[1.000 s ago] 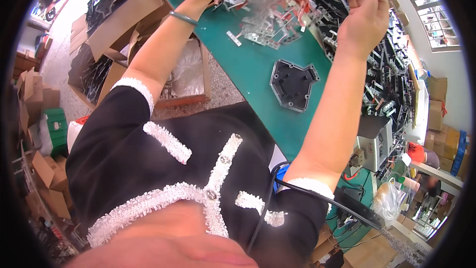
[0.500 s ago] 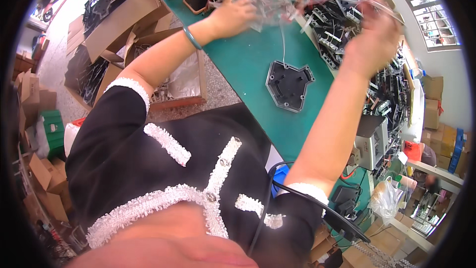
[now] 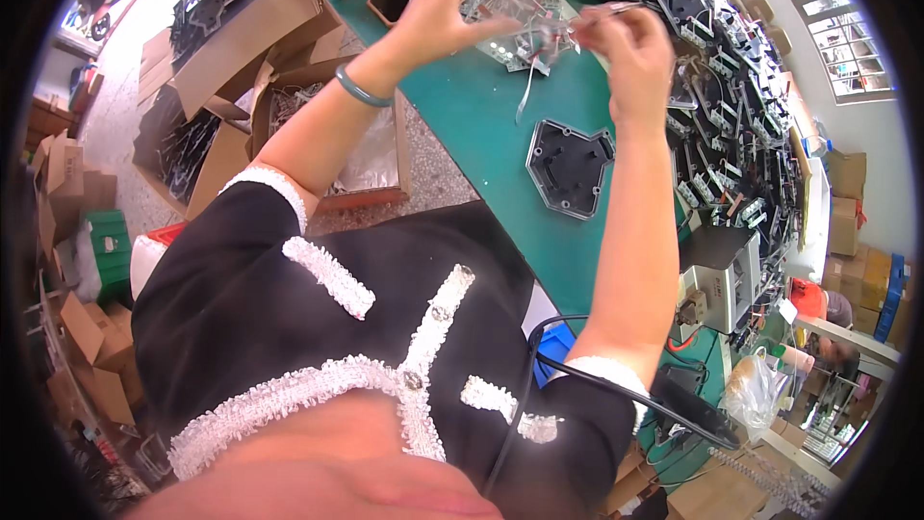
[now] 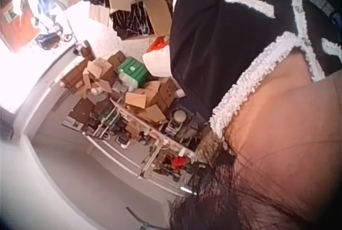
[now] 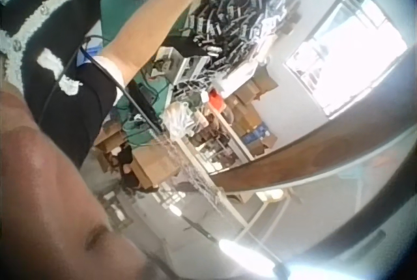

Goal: The recorder is using a handheld assembly tool to join or process plastic electronic components at a factory workstation.

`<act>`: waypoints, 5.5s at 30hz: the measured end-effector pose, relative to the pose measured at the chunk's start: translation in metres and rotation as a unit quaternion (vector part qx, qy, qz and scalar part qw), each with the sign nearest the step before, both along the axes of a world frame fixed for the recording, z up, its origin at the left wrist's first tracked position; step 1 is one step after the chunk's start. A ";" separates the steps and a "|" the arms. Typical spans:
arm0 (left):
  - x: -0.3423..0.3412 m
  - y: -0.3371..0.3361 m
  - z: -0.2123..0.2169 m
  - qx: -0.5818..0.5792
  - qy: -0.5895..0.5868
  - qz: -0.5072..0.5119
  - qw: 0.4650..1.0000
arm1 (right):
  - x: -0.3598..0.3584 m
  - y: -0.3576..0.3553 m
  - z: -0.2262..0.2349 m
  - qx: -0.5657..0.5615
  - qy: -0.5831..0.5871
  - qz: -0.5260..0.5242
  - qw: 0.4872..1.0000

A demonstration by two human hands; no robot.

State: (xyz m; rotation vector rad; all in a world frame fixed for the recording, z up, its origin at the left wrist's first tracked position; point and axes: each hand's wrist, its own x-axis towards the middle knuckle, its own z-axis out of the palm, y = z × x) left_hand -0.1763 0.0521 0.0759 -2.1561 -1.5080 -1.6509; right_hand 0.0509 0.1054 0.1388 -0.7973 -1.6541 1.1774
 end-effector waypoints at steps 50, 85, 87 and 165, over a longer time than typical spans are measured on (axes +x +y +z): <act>0.183 -0.108 -0.031 -0.540 -0.548 -0.515 0.378 | 0.137 -0.169 -0.028 -0.153 -0.022 -0.023 0.988; 0.105 -0.001 -0.049 -0.278 0.119 -0.340 0.890 | 0.126 -0.112 -0.058 -0.066 -0.069 -0.259 0.961; 0.100 -0.017 -0.075 -0.150 0.186 -0.316 0.918 | 0.137 -0.098 -0.065 -0.054 -0.028 -0.270 0.961; 0.166 -0.099 -0.077 -0.026 0.215 -0.392 0.894 | 0.241 -0.310 -0.078 0.200 -0.110 -0.657 0.718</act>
